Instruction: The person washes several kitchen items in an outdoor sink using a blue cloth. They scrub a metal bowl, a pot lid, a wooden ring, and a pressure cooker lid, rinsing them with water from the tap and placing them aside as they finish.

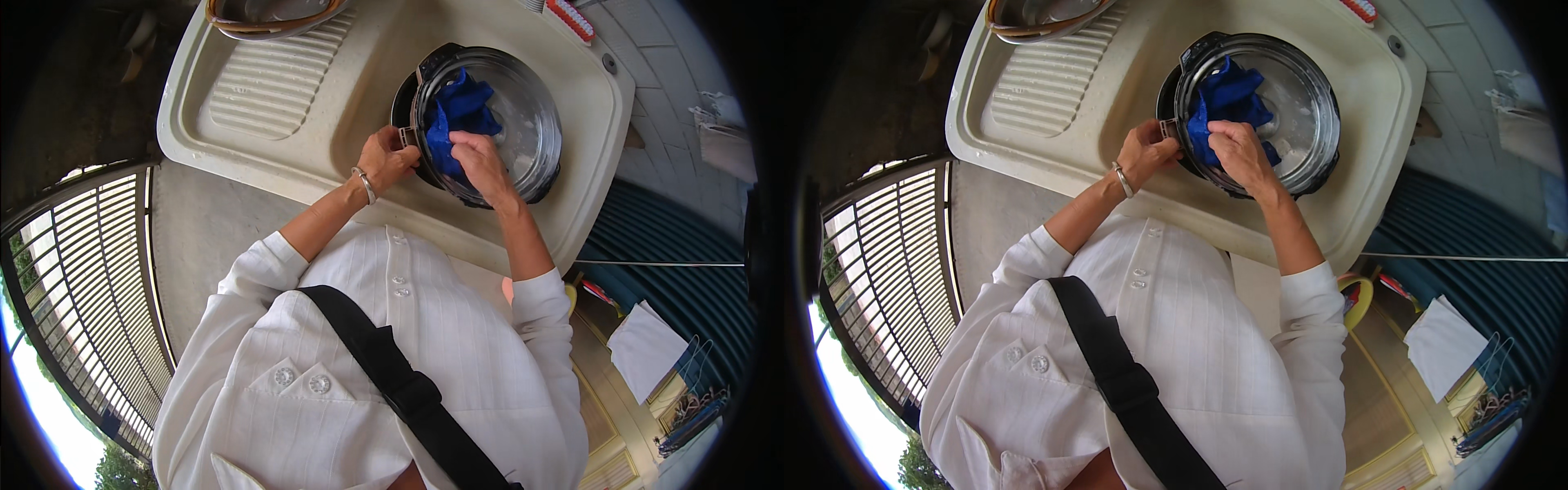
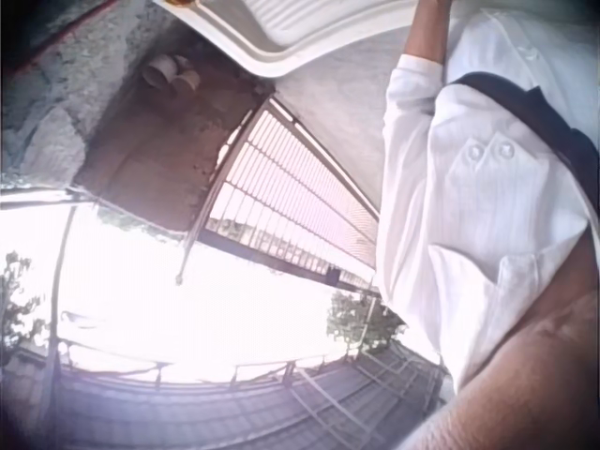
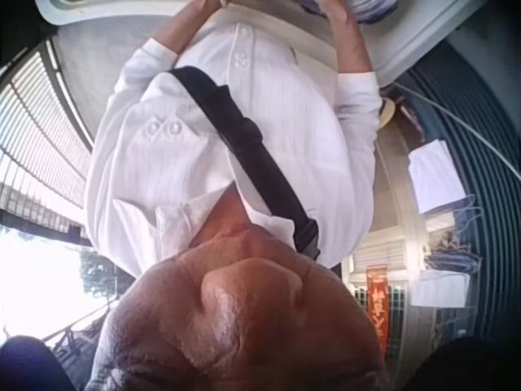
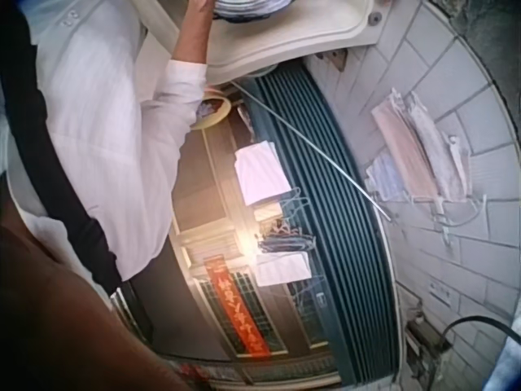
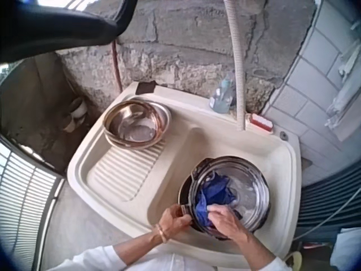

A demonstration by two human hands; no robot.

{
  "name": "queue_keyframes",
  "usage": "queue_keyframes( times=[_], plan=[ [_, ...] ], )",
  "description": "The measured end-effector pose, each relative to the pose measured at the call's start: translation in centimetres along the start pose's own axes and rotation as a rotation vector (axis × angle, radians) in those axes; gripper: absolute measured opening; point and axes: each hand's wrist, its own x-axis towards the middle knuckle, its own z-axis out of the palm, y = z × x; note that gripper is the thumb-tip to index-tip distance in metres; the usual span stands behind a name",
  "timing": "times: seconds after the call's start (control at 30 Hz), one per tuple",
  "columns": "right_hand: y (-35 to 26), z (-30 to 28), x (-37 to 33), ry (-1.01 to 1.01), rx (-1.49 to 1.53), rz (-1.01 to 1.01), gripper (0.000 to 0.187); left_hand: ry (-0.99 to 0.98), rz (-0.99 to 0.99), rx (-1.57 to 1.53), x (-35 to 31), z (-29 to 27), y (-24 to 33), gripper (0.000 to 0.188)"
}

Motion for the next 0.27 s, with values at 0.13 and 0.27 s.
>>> queue_keyframes(
  times=[0.13,0.27],
  plan=[
    [-1.4,0.6,0.2,-0.063,0.061,0.080,0.018,-0.004,0.090,-0.025,0.1,-0.2,-0.3,0.036],
    [-1.9,1.9,1.8,0.026,0.083,0.107,0.017,-0.060,0.157,-0.031,0.4,-0.6,-0.9,0.044]
  ],
)
